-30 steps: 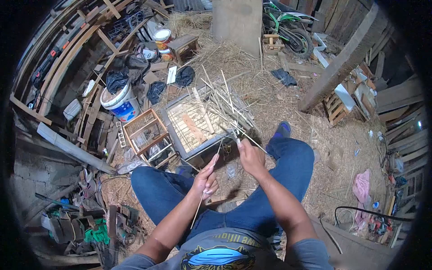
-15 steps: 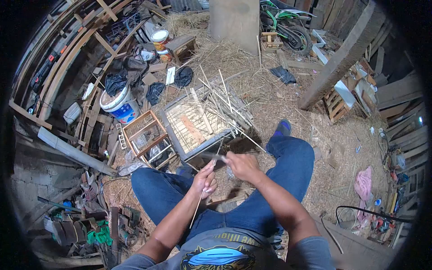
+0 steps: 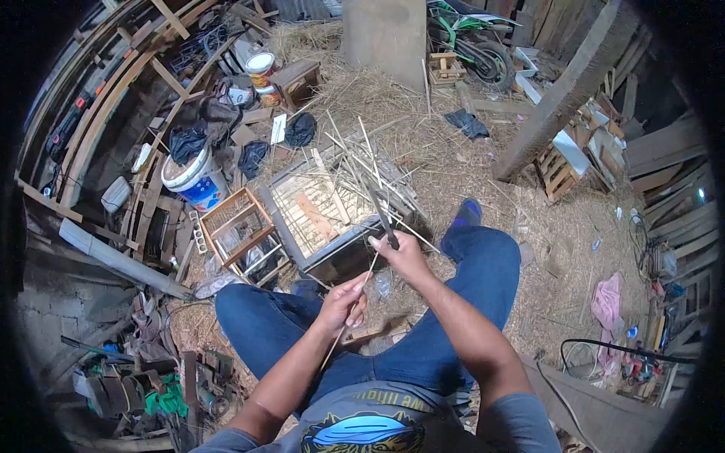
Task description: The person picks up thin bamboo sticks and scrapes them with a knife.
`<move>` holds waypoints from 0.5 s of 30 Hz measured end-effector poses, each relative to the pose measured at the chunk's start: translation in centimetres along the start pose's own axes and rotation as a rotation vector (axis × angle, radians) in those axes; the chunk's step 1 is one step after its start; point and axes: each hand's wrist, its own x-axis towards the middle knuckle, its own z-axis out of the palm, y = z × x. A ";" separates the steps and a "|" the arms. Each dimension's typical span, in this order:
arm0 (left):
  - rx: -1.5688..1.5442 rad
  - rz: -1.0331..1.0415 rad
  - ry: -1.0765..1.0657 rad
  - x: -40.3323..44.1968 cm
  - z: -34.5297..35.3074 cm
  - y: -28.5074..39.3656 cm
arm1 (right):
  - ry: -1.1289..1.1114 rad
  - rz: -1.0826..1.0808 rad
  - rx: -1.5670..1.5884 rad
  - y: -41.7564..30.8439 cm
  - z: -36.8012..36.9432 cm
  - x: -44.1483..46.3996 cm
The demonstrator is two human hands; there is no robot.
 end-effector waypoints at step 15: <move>0.319 0.159 0.206 1.5 0.1 2.6 | -0.486 0.212 0.041 -3.5 -1.3 -2.3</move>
